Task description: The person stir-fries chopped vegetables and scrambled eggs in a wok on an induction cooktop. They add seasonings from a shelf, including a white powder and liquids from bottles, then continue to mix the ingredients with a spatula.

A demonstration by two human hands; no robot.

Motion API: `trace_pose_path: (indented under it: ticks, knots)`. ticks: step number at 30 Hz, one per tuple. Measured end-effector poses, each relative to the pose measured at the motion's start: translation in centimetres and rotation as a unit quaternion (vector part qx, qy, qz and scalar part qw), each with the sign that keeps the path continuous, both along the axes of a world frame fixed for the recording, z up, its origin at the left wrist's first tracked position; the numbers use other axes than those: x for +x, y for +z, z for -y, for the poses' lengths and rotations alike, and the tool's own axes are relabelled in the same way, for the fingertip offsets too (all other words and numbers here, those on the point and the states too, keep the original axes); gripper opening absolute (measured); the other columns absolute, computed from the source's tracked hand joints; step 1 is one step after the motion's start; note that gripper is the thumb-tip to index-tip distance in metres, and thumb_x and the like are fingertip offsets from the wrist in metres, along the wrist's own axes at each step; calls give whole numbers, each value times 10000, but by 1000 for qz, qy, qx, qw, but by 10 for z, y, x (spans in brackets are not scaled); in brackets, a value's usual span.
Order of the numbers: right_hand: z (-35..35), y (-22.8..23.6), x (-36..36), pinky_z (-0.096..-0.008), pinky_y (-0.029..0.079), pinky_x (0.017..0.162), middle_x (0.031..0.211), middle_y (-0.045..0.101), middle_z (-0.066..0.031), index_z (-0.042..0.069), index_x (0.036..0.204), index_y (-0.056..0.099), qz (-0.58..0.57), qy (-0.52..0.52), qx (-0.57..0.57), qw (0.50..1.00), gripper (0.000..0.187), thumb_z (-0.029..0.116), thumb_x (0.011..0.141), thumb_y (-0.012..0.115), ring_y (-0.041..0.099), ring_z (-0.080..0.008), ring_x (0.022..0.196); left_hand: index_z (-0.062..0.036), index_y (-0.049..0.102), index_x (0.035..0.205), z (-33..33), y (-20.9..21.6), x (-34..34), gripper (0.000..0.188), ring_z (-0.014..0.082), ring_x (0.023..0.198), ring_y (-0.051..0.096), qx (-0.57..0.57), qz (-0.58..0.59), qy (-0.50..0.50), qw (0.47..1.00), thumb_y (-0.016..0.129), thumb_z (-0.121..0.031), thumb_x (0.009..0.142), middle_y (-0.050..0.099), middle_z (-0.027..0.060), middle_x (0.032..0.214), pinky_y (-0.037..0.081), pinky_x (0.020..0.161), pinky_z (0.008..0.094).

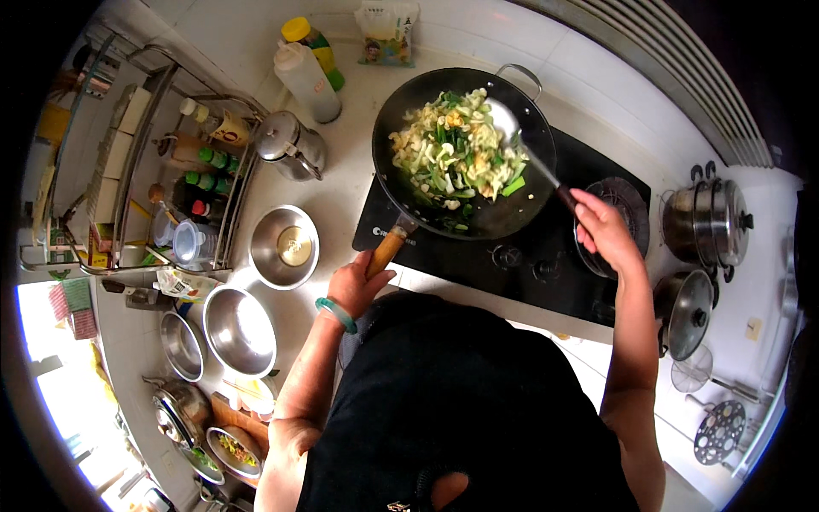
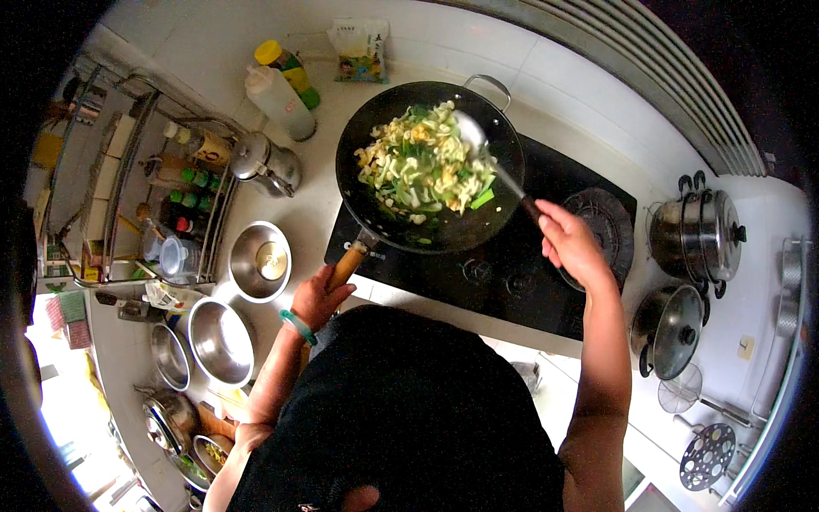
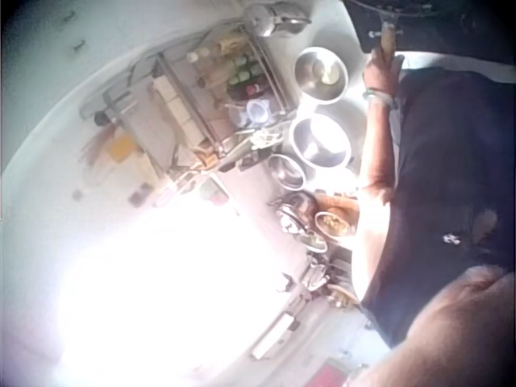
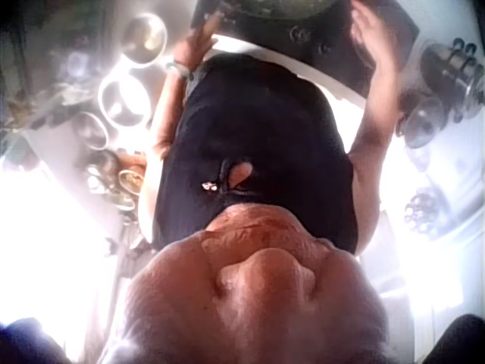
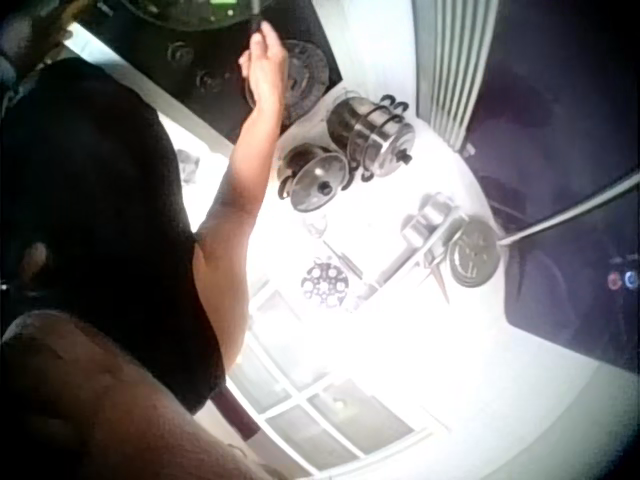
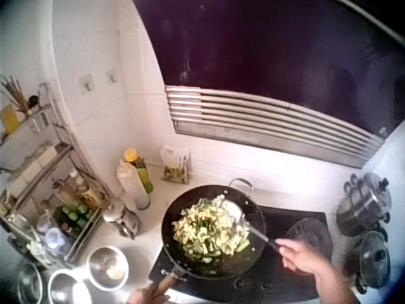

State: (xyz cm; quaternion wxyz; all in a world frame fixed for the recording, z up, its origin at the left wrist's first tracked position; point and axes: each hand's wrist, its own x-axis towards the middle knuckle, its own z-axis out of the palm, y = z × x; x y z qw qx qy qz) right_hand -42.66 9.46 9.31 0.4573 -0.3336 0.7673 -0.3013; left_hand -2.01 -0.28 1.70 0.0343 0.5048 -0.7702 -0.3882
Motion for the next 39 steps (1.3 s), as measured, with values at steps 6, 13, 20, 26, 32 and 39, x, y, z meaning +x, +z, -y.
trace_pose_path:
  ticks: [6,13,20,26,32,39]
  knots:
    - [-28,39,-11,-178,339,427,622,492,40,129,1328,512,-18,49,25,998,380,146,949,517,405,-25,472,-27,548,1121,-2,-1,1,488,380,795,634,12,-4,15,1000,690,-380,816,638,229,852,480,674,426]
    - [38,-3,-14,-205,374,460,637,493,34,125,1311,529,-39,-21,-55,997,385,186,932,558,440,-47,526,-26,548,1143,0,-2,1,513,369,801,642,3,2,5,1000,699,-386,809,645,217,851,486,677,413]
    - [15,29,10,-297,470,653,901,665,-124,145,1279,553,-186,231,-89,951,462,110,828,648,533,-138,647,-23,557,1102,-2,-5,1,487,361,760,643,-15,-16,15,1000,714,-372,801,643,209,812,486,647,410]
    - [-24,109,2,-302,479,725,1021,663,-155,146,1239,590,-228,247,-17,942,469,36,784,630,618,-189,753,-21,556,1103,-4,-7,3,488,358,718,641,-21,-23,11,999,710,-375,804,636,201,765,482,626,418]
    - [-35,98,10,-363,493,751,1000,648,-178,147,1203,608,-286,247,-43,925,415,53,799,628,645,-300,891,-25,554,1114,-4,-6,2,502,358,718,642,-17,-16,12,1000,702,-394,808,637,206,777,483,629,416]
    - [0,14,15,-343,490,694,884,651,-164,181,1237,575,-316,170,-143,923,403,120,843,632,635,-299,748,-20,549,1120,-2,-3,3,510,365,764,642,-2,-12,15,1000,700,-393,808,639,214,812,483,658,412]
